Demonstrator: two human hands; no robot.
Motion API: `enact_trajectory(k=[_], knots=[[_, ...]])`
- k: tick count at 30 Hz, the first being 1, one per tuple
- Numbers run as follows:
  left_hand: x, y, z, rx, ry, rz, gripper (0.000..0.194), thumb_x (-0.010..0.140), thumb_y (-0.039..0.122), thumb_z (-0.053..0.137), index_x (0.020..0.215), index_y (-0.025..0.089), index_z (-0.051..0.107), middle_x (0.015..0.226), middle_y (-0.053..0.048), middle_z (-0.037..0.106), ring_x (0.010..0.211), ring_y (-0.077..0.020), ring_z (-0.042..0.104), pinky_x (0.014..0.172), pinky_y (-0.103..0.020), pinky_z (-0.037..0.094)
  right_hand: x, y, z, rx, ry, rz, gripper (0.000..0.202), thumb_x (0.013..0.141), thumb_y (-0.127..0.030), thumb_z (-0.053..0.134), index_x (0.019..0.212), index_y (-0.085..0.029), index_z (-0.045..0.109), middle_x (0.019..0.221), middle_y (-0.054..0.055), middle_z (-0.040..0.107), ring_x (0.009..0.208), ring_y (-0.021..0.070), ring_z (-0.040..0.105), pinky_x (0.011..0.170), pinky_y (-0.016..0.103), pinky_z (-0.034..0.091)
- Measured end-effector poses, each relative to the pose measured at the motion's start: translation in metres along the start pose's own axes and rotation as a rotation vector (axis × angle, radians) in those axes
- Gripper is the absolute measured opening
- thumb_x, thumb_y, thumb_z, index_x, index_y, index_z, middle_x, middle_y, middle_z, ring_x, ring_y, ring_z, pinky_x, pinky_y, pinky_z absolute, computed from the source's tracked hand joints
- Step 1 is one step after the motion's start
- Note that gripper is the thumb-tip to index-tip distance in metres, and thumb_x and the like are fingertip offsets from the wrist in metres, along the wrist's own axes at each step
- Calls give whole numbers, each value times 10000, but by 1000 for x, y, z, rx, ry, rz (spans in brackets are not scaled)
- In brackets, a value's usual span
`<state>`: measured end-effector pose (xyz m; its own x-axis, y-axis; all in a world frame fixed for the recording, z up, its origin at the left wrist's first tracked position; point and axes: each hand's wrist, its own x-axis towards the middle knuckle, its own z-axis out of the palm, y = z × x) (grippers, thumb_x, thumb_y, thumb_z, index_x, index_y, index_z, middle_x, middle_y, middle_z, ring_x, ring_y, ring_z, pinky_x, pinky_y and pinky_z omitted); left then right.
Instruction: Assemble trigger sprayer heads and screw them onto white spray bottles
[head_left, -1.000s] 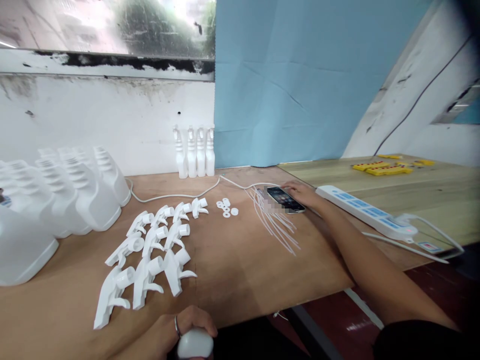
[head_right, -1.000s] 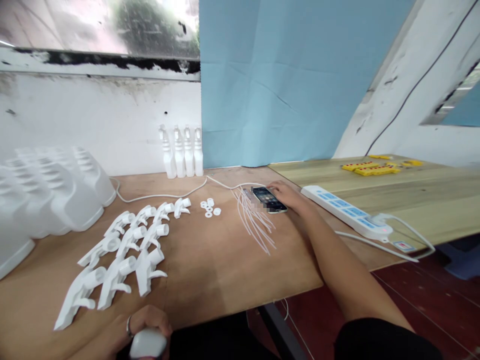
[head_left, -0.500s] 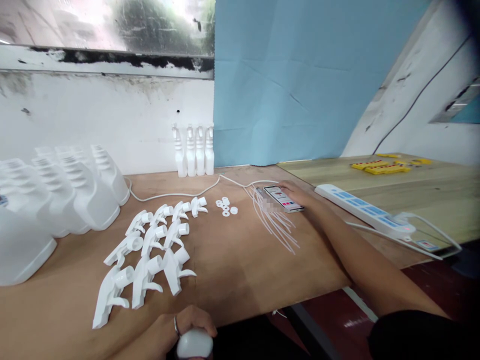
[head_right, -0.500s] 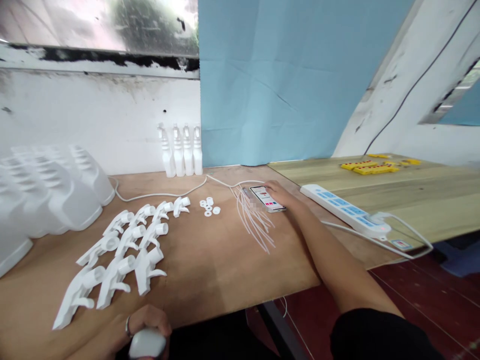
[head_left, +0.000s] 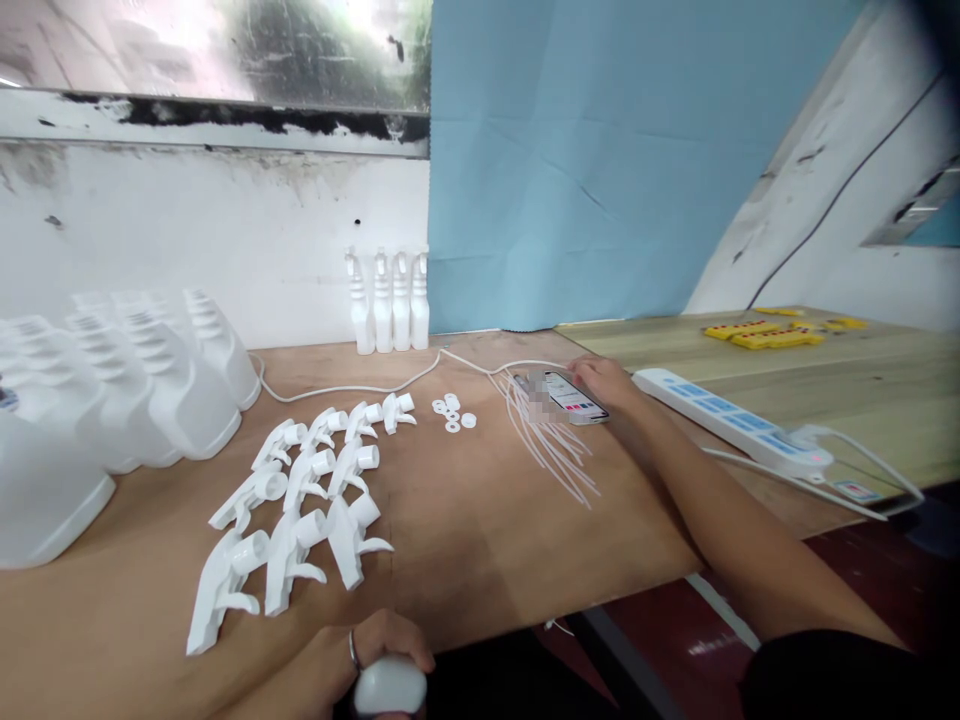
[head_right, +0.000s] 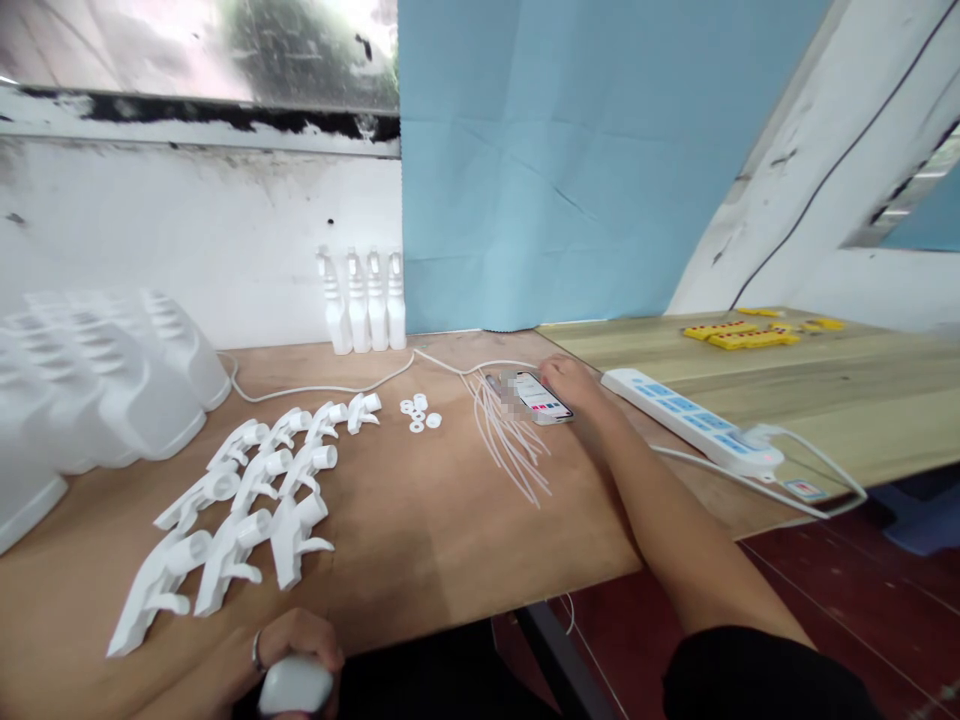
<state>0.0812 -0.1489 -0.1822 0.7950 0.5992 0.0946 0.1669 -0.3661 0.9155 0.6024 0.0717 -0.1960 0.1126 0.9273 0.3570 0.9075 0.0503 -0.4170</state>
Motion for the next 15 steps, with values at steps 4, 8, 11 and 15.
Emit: enact_trajectory(k=[4,8,11,15], knots=[[8,-7,-1,-16,0,21,310,995,440,477,980,207,681,982,-64,710,939,-188,670,843,-315,550,-3,-6,-2,23,11,-54,308,824,-298,370,697,-213,637,1035,95,709,1087,268,602,1024,373,425],[16,-15,0,-27,-18,34,362,966,508,487,859,221,681,822,-26,713,856,-185,683,818,-282,542,-5,-8,1,52,-12,-100,356,861,-340,369,857,-196,694,1071,111,698,1093,273,598,1042,387,417],[18,-18,2,-31,-22,35,367,964,506,483,825,228,679,809,-20,712,872,-184,686,835,-277,534,-5,-7,4,67,-42,-107,355,863,-354,393,905,-193,706,1097,109,692,1110,266,599,1059,380,412],[13,-13,2,-24,-12,26,339,994,454,451,900,231,690,911,-32,714,964,-193,677,878,-296,528,-3,-4,7,83,-71,-84,341,855,-353,408,916,-214,713,1128,82,689,1152,255,590,1099,384,391]])
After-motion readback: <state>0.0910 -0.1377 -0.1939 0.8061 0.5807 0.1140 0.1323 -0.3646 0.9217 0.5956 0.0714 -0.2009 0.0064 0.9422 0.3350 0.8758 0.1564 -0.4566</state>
